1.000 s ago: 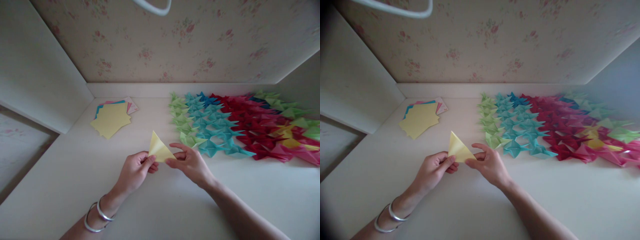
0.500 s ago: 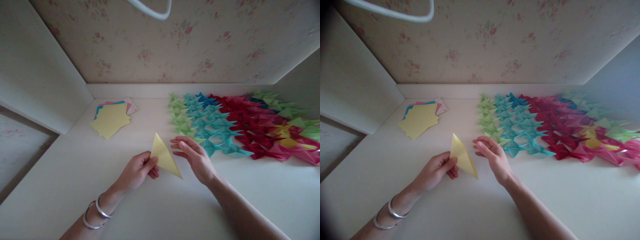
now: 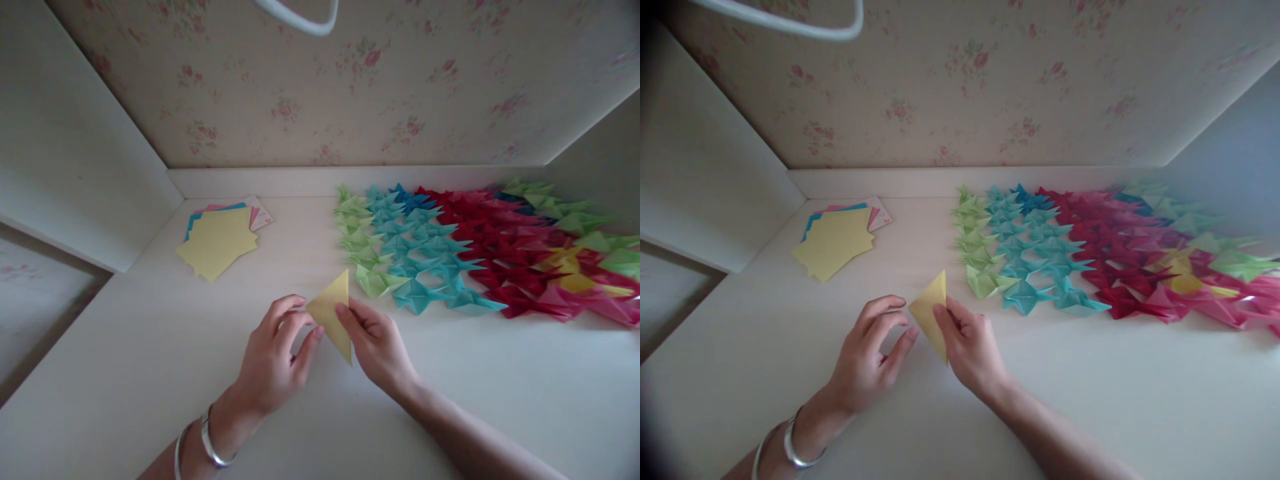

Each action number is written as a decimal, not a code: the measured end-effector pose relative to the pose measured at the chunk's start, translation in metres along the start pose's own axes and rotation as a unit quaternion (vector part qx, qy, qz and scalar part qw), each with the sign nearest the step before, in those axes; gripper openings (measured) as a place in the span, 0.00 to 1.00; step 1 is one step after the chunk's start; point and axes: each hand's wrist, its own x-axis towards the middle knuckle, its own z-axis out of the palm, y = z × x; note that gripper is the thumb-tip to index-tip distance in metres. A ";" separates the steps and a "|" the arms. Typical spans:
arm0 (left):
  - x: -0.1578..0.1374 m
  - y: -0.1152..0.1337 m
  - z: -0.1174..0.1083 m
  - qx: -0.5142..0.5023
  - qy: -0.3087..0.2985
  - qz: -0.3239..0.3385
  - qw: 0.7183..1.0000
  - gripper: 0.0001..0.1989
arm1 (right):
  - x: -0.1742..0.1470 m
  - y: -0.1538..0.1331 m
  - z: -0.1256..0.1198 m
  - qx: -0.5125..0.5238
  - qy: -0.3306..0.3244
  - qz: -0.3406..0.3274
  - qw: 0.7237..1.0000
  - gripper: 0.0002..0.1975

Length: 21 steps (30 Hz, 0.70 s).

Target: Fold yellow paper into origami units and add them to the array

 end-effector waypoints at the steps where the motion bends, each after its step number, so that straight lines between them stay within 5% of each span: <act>1: 0.000 0.003 -0.001 -0.004 -0.023 0.000 1.000 0.08 | -0.001 0.000 0.000 -0.020 0.004 -0.014 1.000 0.18; 5: 0.003 0.011 -0.001 -0.095 -0.102 -0.064 0.988 0.14 | -0.006 -0.005 0.000 -0.073 -0.026 -0.059 0.995 0.16; 10: 0.008 0.012 0.000 -0.211 -0.112 -0.157 0.958 0.13 | -0.008 -0.014 -0.005 -0.071 -0.090 -0.059 0.992 0.17; 21: 0.012 0.016 -0.008 -0.522 -0.168 -0.266 0.793 0.11 | -0.004 -0.015 -0.006 0.047 -0.110 -0.046 0.992 0.18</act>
